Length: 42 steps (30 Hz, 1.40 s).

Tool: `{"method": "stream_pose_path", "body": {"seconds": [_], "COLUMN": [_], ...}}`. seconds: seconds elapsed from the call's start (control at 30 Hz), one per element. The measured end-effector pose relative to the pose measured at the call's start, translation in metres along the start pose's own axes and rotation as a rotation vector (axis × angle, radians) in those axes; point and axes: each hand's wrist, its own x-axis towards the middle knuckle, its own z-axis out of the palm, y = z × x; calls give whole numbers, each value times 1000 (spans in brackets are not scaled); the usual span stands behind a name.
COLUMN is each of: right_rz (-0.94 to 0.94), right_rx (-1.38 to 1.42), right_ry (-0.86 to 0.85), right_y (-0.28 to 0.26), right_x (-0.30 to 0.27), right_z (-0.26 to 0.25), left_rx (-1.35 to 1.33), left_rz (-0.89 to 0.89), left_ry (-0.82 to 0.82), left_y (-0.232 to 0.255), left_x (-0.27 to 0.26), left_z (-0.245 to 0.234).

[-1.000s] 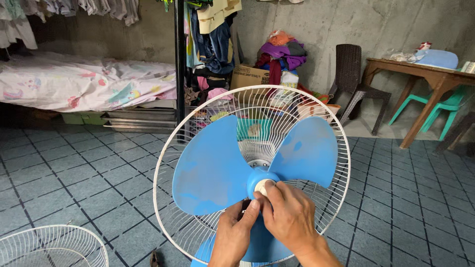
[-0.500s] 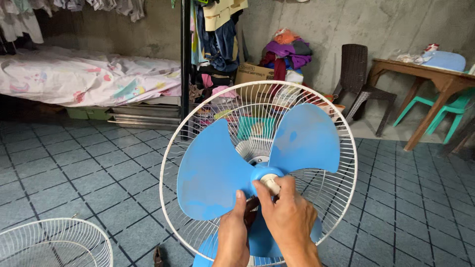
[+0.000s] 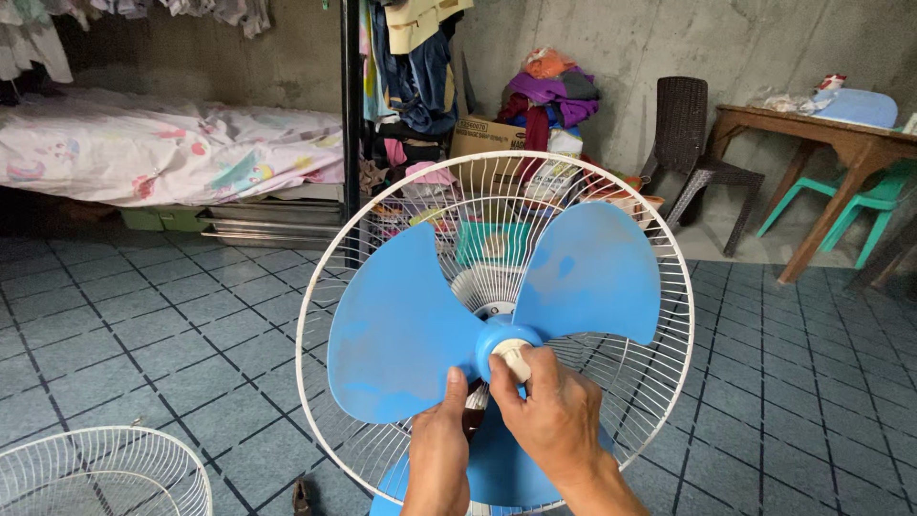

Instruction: The person assembles a blue pedestal fan by attaching the fan blades to the motor hub, securing them with a central cap, and then attaching the front and rear wire cages. The person aligns and fastens each component by hand.

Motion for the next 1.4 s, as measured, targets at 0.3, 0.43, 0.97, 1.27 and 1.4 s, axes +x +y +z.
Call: {"method": "stream_pose_path", "body": {"seconds": [0.3,0.43,0.97,1.27,1.4], "right_rz": [-256,-238,426,18,-119], "right_rx": [77,88,-141,-4,11], "right_ry": [-81,-121,-92,-69,-158], "right_y": [16,21,-30,6,18], "right_x": [12,19,-2,-5,4], "right_z": [-12,-19,-3,-4,-9], "left_rx": [99,68,25,18,13], "left_rz": [17,45,110,170,215], "left_ry": [3,-40,-9,-54,-82], "left_y": [13,7,-5,-6,-9], "left_x": [-9,-11,4,13,17], "left_z": [1,6,1,-2,-2]}}
